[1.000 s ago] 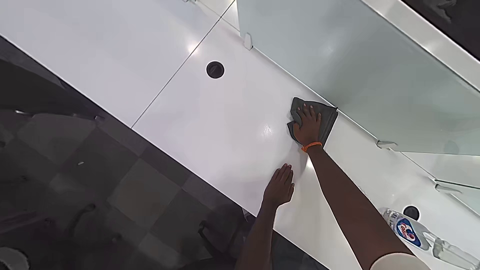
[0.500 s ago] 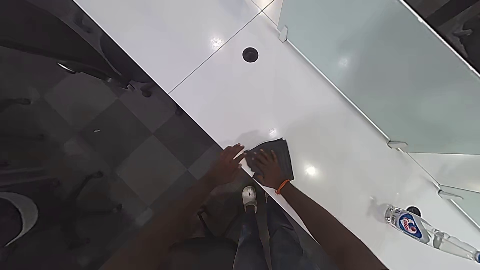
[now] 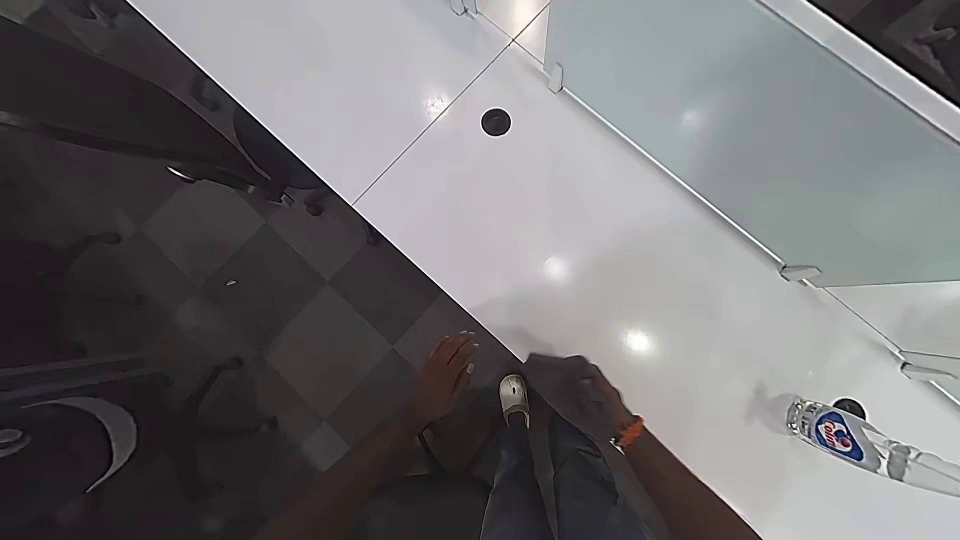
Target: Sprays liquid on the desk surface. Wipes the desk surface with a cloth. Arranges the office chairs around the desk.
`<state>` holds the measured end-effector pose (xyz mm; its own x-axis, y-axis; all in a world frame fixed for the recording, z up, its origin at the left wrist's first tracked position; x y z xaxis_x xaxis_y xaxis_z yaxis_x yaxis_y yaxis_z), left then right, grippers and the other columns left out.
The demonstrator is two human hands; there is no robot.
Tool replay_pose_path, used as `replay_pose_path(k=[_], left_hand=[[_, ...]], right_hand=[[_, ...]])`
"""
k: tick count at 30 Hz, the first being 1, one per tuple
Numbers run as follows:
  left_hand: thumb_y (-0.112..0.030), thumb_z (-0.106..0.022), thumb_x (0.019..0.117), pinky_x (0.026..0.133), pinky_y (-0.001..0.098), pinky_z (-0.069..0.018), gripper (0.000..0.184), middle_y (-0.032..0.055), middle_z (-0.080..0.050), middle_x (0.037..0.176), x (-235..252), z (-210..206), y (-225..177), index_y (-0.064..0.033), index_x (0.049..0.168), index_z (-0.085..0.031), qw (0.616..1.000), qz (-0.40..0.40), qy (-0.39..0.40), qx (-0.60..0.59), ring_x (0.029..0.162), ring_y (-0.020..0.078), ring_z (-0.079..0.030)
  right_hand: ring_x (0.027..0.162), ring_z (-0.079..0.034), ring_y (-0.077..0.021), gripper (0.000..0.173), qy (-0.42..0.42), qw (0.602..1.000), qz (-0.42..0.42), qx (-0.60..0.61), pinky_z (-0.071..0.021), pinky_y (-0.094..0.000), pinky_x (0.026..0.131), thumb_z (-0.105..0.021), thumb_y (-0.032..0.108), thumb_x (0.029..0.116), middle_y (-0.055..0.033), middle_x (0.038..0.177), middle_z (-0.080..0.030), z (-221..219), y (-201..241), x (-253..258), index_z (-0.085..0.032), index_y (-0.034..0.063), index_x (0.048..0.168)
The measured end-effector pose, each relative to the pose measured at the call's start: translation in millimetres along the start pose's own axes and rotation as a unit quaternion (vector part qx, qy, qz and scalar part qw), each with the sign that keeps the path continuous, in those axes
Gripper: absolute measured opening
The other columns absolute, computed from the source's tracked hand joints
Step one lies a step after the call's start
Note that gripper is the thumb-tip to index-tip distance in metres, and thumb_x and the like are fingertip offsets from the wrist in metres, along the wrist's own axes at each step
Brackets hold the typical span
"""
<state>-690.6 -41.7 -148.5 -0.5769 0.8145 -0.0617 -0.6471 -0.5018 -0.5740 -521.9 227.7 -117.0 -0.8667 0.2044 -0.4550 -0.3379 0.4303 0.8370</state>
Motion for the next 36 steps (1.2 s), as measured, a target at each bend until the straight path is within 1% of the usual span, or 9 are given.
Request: replay_pose_path(k=[2,5,8,12,16,19,27,30,36], left_hand=[[-0.035,-0.033,0.1075,0.121,0.0538,-0.0313,0.047,0.0125,-0.051,0.152,15.8,5.3,-11.6,-0.0107,0.140,-0.058,1.000,0.005,-0.006,-0.010,0.145,0.0281,-0.044],[-0.034,-0.034,0.1078,0.119,0.0536,-0.0334,0.047,0.0134,-0.053,0.150,44.6,3.2,-24.7,-0.0092,0.138,-0.060,0.998,-0.004,-0.053,-0.016,0.141,0.0296,-0.047],[-0.031,-0.037,0.1070,0.116,0.0547,-0.0355,0.045,0.0142,-0.055,0.148,74.0,-13.6,-37.4,-0.0084,0.137,-0.061,0.994,-0.013,-0.109,-0.018,0.138,0.0294,-0.051],[-0.028,-0.041,0.1058,0.120,0.0556,-0.0324,0.043,0.0143,-0.053,0.151,104.6,-54.6,-59.7,-0.0078,0.137,-0.062,0.993,0.027,-0.108,-0.044,0.142,0.0310,-0.048],[-0.022,-0.042,0.1053,0.120,0.0546,-0.0320,0.044,0.0177,-0.051,0.153,132.9,-101.9,-91.0,-0.0015,0.140,-0.057,0.998,-0.062,-0.030,-0.004,0.146,0.0335,-0.043],[-0.020,-0.037,0.1071,0.123,0.0479,-0.0286,0.047,0.0170,-0.041,0.160,153.2,-129.7,-102.1,0.0018,0.148,-0.047,0.984,-0.145,0.060,0.082,0.152,0.0318,-0.034],[-0.027,-0.028,0.1104,0.125,0.0477,-0.0251,0.053,0.0176,-0.033,0.164,215.2,-140.7,-90.8,0.0017,0.153,-0.040,0.974,-0.172,0.092,0.112,0.154,0.0319,-0.029],[-0.031,-0.031,0.1089,0.125,0.0493,-0.0227,0.057,0.0188,-0.031,0.165,223.3,-139.7,-89.9,0.0017,0.155,-0.037,0.983,-0.128,0.100,0.088,0.155,0.0339,-0.026],[-0.036,-0.031,0.1052,0.124,0.0514,-0.0251,0.063,0.0208,-0.033,0.164,216.3,-143.4,-74.4,0.0047,0.153,-0.040,0.993,-0.070,0.024,0.096,0.154,0.0374,-0.027]], right_hand=[[0.099,-0.064,0.0072,0.033,-0.110,0.994,0.002,0.012,-0.0541,-0.0165,0.090,-0.046,0.026,0.1001,0.0117,0.105,-0.072,45.1,16.7,-13.1,-0.060,0.0082,0.124],[0.126,-0.059,-0.0104,0.048,-0.218,0.970,0.055,-0.088,-0.0481,-0.0296,0.109,-0.033,0.025,0.1094,-0.0094,0.139,-0.063,138.5,28.0,3.7,-0.047,-0.0017,0.148],[0.125,-0.060,-0.0264,0.047,-0.425,0.858,0.137,-0.254,-0.0494,-0.0377,0.105,-0.034,0.020,0.1082,-0.0268,0.137,-0.059,226.9,38.4,-12.0,-0.049,-0.0120,0.139],[0.139,-0.051,-0.0327,0.044,-0.353,0.781,0.192,-0.479,-0.0398,-0.0436,0.119,-0.043,0.016,0.1045,-0.0258,0.144,-0.056,193.3,47.1,-19.7,-0.055,-0.0074,0.139],[0.152,-0.029,-0.0420,0.064,-0.226,0.711,0.185,-0.640,-0.0220,-0.0684,0.119,-0.037,0.051,0.1008,-0.0214,0.160,-0.039,121.8,-7.2,24.6,-0.050,0.0142,0.152],[0.156,-0.017,-0.0420,0.075,-0.191,0.647,0.074,-0.735,-0.0087,-0.0798,0.114,-0.030,0.072,0.0937,-0.0108,0.170,-0.025,99.3,-47.6,61.7,-0.035,0.0376,0.160],[0.159,-0.012,-0.0357,0.074,-0.236,0.649,0.007,-0.723,-0.0049,-0.0778,0.116,-0.030,0.073,0.0929,-0.0025,0.171,-0.022,104.3,-33.8,103.1,-0.030,0.0421,0.160],[0.158,-0.014,-0.0344,0.076,-0.253,0.650,-0.001,-0.717,-0.0049,-0.0764,0.117,-0.031,0.074,0.0922,-0.0028,0.171,-0.023,112.7,-20.7,118.0,-0.030,0.0410,0.161],[0.158,-0.014,-0.0333,0.076,-0.299,0.650,-0.020,-0.699,-0.0050,-0.0746,0.118,-0.032,0.074,0.0923,-0.0024,0.171,-0.022,130.0,3.4,144.2,-0.030,0.0411,0.161]])
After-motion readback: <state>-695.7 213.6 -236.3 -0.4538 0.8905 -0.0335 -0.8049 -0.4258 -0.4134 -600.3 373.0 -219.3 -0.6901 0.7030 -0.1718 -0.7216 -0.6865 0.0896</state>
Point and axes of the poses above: each hand's wrist, its own x-axis towards the middle knuckle, its own z-axis out of the back of the hand, y = z × x, the point moved 5 cm from there along x, towards the middle knuckle
